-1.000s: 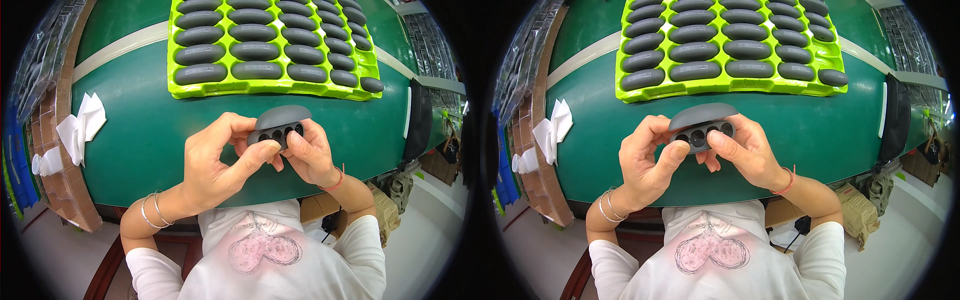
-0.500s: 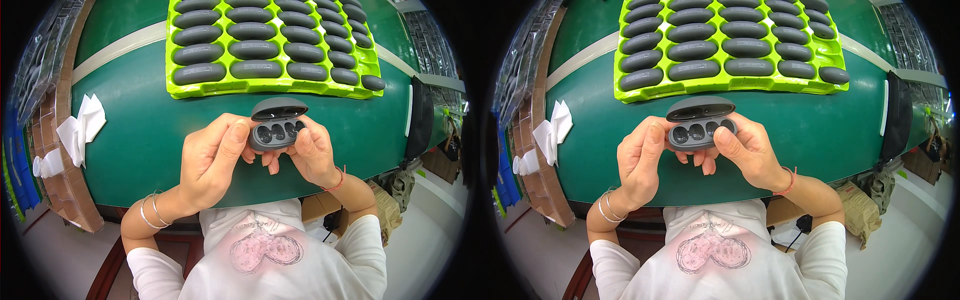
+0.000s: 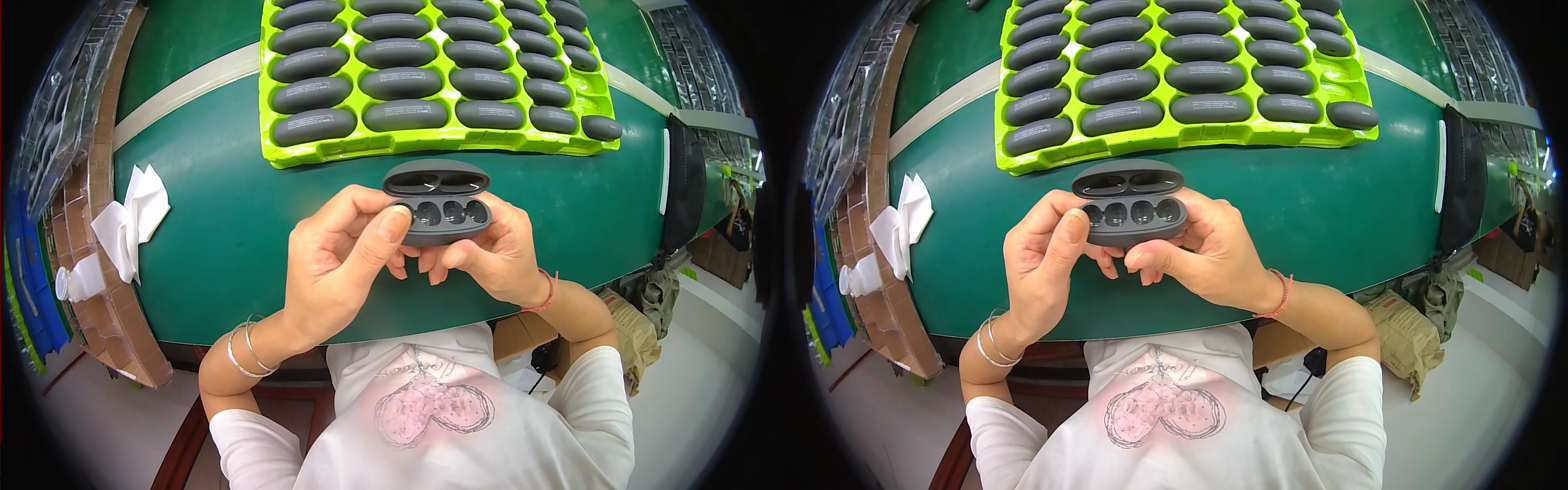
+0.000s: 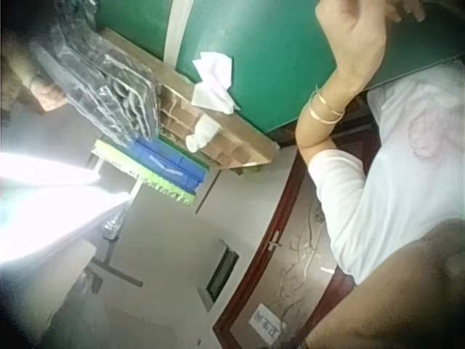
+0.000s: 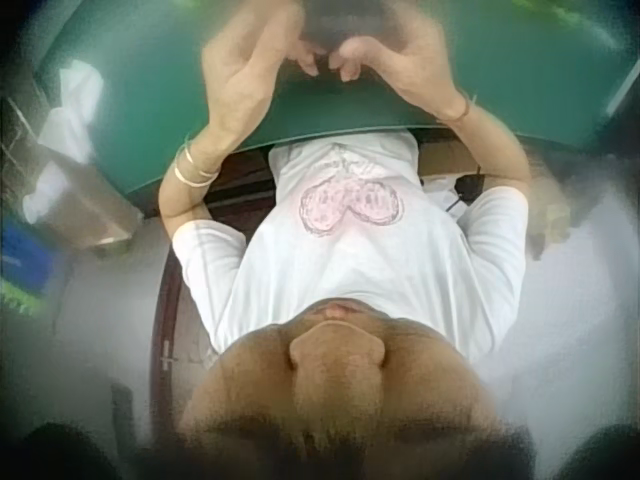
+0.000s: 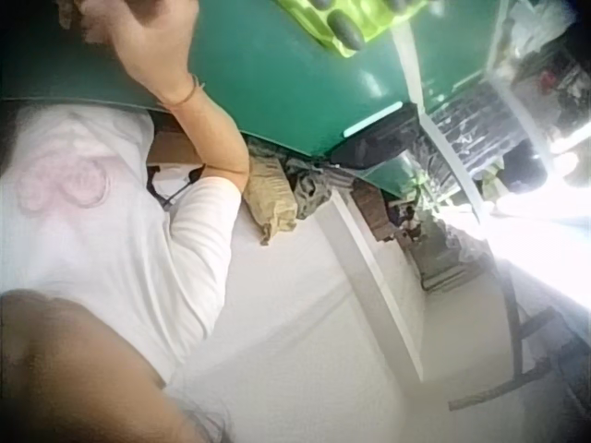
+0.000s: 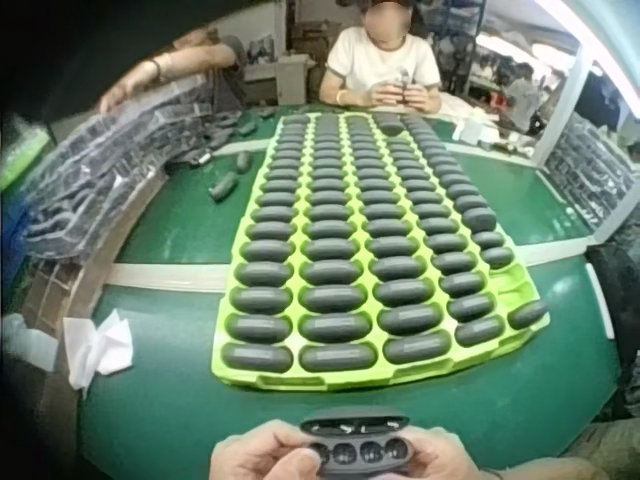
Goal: The person picks up small gray electronic cases from a green tray, opens them to reveal internal circuitry, and then closes them. The person repeats this process with multiple units, handling them one at a time on a green workbench.
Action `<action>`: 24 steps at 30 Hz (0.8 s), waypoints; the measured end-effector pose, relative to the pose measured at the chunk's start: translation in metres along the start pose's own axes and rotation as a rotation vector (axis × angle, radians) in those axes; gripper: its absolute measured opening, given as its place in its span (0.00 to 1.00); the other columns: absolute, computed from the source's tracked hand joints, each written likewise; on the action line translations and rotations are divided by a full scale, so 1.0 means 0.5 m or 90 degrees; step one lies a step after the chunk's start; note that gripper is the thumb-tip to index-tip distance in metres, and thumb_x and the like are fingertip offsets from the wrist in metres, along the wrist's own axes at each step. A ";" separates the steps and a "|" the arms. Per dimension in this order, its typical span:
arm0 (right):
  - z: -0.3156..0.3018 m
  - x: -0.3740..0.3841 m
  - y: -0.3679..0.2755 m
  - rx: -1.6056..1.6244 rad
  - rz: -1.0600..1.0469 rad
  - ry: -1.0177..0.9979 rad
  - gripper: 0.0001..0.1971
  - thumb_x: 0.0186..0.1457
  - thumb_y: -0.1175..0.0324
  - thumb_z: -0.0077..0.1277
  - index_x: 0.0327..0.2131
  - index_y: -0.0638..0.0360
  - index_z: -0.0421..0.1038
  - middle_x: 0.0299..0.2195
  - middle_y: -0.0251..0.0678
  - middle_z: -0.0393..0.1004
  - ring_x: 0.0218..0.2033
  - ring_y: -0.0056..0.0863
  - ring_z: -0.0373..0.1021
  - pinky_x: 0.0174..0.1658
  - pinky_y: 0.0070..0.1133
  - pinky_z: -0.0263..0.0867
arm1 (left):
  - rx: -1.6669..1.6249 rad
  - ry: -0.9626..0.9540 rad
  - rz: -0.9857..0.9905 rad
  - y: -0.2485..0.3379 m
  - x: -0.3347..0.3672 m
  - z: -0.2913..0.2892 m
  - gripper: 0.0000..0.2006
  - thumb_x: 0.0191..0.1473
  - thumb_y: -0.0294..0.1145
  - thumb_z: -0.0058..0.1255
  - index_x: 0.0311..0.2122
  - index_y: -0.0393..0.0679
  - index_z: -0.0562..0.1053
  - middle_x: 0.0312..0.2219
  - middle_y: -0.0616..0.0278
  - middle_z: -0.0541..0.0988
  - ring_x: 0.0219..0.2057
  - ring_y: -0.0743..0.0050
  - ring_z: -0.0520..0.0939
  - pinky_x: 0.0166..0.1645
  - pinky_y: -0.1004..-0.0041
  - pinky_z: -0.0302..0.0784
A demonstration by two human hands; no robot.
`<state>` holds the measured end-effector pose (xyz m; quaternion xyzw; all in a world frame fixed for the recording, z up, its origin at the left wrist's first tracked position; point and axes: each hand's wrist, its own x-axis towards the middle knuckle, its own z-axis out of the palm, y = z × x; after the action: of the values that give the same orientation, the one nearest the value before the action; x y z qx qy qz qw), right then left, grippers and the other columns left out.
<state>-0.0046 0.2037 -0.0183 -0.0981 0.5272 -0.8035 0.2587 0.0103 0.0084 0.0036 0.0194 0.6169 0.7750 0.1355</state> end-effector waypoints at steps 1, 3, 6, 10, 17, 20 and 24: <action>0.001 0.000 -0.001 -0.007 -0.002 0.008 0.16 0.53 0.72 0.58 0.44 0.68 0.67 0.34 0.39 0.76 0.26 0.19 0.72 0.28 0.16 0.71 | 0.003 0.001 0.000 -0.001 0.001 0.000 0.15 0.63 0.39 0.42 0.38 0.34 0.68 0.31 0.55 0.77 0.26 0.74 0.79 0.27 0.76 0.77; 0.005 0.001 -0.003 -0.020 -0.006 0.021 0.16 0.52 0.73 0.58 0.43 0.68 0.68 0.34 0.38 0.76 0.26 0.18 0.72 0.27 0.16 0.71 | 0.009 0.004 0.001 -0.003 0.000 0.001 0.15 0.63 0.40 0.41 0.38 0.35 0.68 0.30 0.55 0.77 0.24 0.74 0.79 0.26 0.75 0.77; 0.006 0.000 -0.002 -0.016 -0.013 0.028 0.15 0.53 0.73 0.58 0.42 0.69 0.68 0.34 0.38 0.76 0.26 0.18 0.72 0.27 0.16 0.71 | 0.012 0.003 0.003 -0.002 0.001 0.002 0.16 0.63 0.41 0.41 0.38 0.35 0.67 0.29 0.55 0.77 0.23 0.74 0.79 0.26 0.75 0.77; 0.006 -0.001 -0.003 -0.034 -0.021 0.035 0.15 0.53 0.73 0.58 0.42 0.69 0.68 0.34 0.38 0.76 0.26 0.18 0.72 0.27 0.16 0.71 | 0.010 0.012 -0.025 0.003 0.001 0.007 0.16 0.63 0.41 0.41 0.37 0.35 0.67 0.28 0.56 0.77 0.22 0.75 0.78 0.26 0.76 0.76; -0.003 -0.001 -0.006 -0.019 -0.023 -0.006 0.12 0.59 0.68 0.50 0.42 0.68 0.67 0.32 0.37 0.75 0.26 0.18 0.71 0.29 0.16 0.69 | 0.010 0.007 -0.026 0.008 0.002 0.006 0.14 0.64 0.38 0.40 0.38 0.35 0.67 0.29 0.57 0.77 0.24 0.77 0.77 0.27 0.78 0.75; -0.004 0.002 -0.020 0.030 0.039 -0.009 0.15 0.64 0.62 0.40 0.41 0.67 0.67 0.30 0.35 0.73 0.25 0.17 0.69 0.29 0.16 0.66 | 0.008 0.047 -0.018 0.005 0.003 0.006 0.13 0.62 0.37 0.43 0.39 0.35 0.69 0.28 0.60 0.78 0.26 0.81 0.77 0.28 0.80 0.72; -0.003 0.002 -0.022 -0.052 0.097 0.001 0.20 0.67 0.58 0.33 0.44 0.66 0.66 0.29 0.32 0.71 0.25 0.14 0.65 0.29 0.15 0.62 | 0.068 0.048 -0.039 0.003 0.001 0.004 0.13 0.62 0.36 0.44 0.39 0.34 0.69 0.26 0.62 0.77 0.26 0.83 0.76 0.27 0.81 0.70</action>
<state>-0.0093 0.2078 -0.0091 -0.0675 0.5657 -0.7593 0.3145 0.0101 0.0099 0.0055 -0.0212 0.6625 0.7365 0.1348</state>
